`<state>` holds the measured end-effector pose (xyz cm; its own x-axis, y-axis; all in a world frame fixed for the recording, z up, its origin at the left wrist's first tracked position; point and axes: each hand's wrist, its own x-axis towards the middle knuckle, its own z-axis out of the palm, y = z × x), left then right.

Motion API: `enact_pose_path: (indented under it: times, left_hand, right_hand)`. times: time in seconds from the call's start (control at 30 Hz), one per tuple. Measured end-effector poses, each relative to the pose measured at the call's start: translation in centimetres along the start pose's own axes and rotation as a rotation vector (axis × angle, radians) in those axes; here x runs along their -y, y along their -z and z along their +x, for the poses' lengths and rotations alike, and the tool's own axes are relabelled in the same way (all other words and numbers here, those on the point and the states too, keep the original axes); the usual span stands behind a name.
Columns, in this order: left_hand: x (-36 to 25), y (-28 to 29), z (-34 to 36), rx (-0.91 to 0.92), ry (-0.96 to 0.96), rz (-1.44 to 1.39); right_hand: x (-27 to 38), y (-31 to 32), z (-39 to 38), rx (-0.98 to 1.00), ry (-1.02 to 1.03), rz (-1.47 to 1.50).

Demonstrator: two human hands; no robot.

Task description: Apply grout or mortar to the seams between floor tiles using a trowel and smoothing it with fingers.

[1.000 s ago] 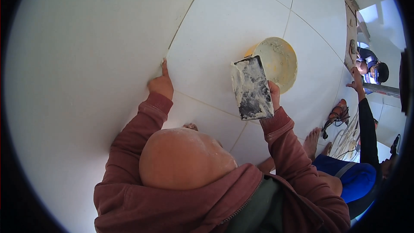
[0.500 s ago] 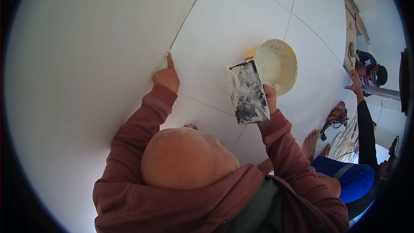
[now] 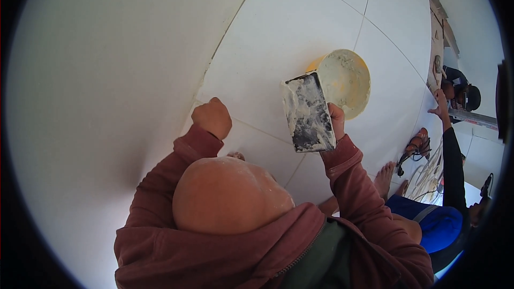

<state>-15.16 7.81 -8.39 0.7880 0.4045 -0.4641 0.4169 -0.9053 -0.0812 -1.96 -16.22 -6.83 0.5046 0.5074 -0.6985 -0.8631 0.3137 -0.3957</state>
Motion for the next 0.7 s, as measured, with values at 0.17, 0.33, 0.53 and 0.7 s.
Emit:
enact_pose_path:
  times: [0.17, 0.33, 0.53, 0.7]
  left_hand:
    - [0.4, 1.7, 0.6, -0.012, 0.048, -0.054]
    - [1.6, -2.2, 0.2, 0.093, 0.014, 0.08]
    - [0.3, 1.9, -2.0, 0.071, 0.065, -0.098]
    - [0.9, 1.9, 3.6, 0.063, 0.12, -0.048]
  right_hand:
    - [-0.3, 2.6, 0.5, 0.189, -0.075, 0.128]
    - [0.2, -0.5, -0.2, -0.063, -0.007, 0.012]
    - [0.0, 1.5, 0.0, 0.196, -0.11, 0.132]
    - [-0.6, 2.4, 1.3, 0.158, -0.069, 0.006]
